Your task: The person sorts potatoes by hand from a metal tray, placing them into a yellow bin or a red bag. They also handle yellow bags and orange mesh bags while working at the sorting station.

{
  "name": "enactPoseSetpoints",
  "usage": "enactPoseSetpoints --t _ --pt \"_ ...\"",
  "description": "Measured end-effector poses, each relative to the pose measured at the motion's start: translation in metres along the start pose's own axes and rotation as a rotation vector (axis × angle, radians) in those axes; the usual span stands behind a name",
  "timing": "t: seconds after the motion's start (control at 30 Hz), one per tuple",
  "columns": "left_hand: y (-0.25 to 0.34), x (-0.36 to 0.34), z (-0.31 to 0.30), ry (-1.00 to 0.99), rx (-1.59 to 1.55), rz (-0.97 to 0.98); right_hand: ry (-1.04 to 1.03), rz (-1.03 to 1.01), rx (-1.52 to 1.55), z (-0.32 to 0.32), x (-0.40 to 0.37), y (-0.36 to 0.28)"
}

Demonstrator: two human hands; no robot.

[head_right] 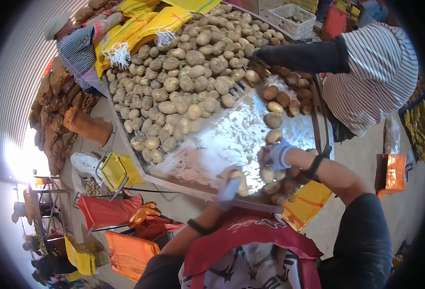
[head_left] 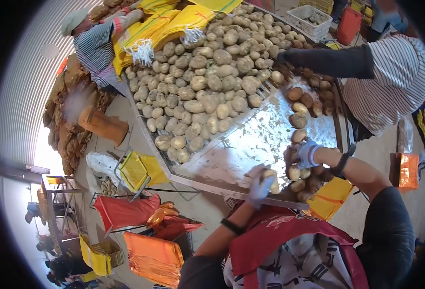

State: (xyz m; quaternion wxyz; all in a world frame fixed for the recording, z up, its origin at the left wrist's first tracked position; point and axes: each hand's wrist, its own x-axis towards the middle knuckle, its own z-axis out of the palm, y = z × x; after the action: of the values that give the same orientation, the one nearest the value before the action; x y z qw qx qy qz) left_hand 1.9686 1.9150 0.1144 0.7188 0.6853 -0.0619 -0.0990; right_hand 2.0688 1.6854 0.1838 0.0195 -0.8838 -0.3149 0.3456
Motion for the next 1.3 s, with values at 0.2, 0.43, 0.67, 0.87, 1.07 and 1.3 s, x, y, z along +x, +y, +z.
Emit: enactPoseSetpoints --t 0.2,0.43,0.67,0.87,1.07,1.3 --pt "0.040 0.030 -0.139 0.305 -0.223 -0.245 0.931 -0.067 -0.041 -0.141 0.149 -0.087" --pt "0.044 0.102 -0.282 0.319 0.607 0.266 0.510 0.152 0.203 -0.130 0.191 -0.109" --pt "0.057 0.150 -0.240 -0.202 1.256 0.181 0.459 0.579 0.074 -0.018 0.105 -0.046" --pt "0.043 0.090 -0.186 -0.558 0.998 0.341 0.712 0.547 0.328 0.038 0.087 -0.086" --pt "0.073 0.066 -0.240 0.251 -1.011 -0.657 0.743 0.562 0.190 0.050 0.054 -0.044" --pt "0.008 0.061 -0.205 0.174 -1.099 -0.624 0.687 0.294 0.453 0.003 0.107 -0.037"
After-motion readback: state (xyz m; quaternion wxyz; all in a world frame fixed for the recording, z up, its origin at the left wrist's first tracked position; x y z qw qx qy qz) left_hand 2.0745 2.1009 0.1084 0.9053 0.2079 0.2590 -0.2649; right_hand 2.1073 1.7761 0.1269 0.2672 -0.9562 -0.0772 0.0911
